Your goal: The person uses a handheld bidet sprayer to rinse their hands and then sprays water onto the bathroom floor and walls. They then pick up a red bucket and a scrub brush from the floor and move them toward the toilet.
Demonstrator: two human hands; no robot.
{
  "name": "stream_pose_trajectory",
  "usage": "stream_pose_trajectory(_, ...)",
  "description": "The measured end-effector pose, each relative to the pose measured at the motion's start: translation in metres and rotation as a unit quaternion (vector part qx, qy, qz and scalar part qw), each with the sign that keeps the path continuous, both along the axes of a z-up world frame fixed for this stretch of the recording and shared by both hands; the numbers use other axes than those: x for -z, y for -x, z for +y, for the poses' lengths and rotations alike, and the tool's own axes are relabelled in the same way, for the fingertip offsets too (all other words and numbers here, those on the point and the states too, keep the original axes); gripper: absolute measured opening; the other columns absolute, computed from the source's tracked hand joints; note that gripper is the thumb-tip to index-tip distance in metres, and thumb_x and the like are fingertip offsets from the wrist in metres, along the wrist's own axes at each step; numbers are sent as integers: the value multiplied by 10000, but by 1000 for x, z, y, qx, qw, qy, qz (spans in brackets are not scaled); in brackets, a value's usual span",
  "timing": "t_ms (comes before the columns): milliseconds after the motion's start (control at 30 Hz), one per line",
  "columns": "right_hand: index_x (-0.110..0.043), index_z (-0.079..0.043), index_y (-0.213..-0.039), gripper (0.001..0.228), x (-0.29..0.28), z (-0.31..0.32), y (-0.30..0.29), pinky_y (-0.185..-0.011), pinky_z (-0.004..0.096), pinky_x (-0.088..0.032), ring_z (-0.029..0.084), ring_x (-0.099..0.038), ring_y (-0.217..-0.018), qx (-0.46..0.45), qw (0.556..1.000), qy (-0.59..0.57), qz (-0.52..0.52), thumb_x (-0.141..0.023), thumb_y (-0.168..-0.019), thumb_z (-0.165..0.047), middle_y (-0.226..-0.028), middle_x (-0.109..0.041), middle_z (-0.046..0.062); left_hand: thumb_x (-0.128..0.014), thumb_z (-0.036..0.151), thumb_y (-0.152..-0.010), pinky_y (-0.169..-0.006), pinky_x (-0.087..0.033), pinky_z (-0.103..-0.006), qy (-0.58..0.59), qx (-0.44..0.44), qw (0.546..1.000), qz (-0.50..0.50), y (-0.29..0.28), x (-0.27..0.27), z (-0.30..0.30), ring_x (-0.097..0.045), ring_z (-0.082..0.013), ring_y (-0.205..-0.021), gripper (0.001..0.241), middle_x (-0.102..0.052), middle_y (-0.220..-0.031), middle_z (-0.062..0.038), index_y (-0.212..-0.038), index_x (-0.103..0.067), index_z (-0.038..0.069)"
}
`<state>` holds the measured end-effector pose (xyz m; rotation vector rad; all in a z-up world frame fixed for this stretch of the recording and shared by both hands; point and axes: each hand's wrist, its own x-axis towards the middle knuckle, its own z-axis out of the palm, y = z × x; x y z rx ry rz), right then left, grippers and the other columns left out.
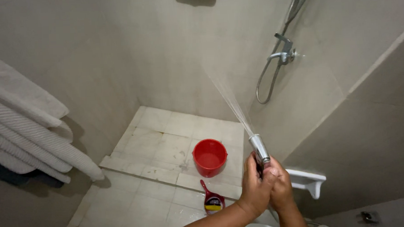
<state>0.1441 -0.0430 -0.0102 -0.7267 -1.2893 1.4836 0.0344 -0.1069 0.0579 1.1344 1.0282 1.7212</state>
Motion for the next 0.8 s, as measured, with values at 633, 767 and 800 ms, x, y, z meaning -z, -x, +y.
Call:
stream_pose_trajectory(633, -561, 92, -1410, 603, 19, -2, 8, -848, 271, -486, 141, -549, -893, 42, 996, -75, -21, -546, -967, -317, -1054, -623, 40, -545, 548, -973, -1055, -436, -411, -42, -59, 989, 127, 24, -27, -23, -515, -289, -1146, 798, -476, -1227, -174, -1495, -381, -32)
stream_pose_trajectory(767, -538, 57, -1500, 625, 0, -9, 18, -814, 290, -480, 156, -551, -872, 27, 997, -42, -50, -556, -966, -266, -1050, -634, 61, -536, 537, -966, -1052, -437, -416, -1, -55, 997, 58, 20, -13, -20, -527, -308, -1158, 751, -485, -1249, -185, -1441, -397, -29)
stream_pose_trajectory(800, -528, 46, -1494, 617, -16, -16, 26, -810, 295, -483, 159, -563, -880, 5, 998, -10, -55, -553, -951, -247, -1082, -660, 68, -538, 517, -968, -1051, -431, -420, 24, -65, 996, 50, 18, -7, -18, -530, -312, -1175, 723, -493, -1269, -191, -1426, -409, -27)
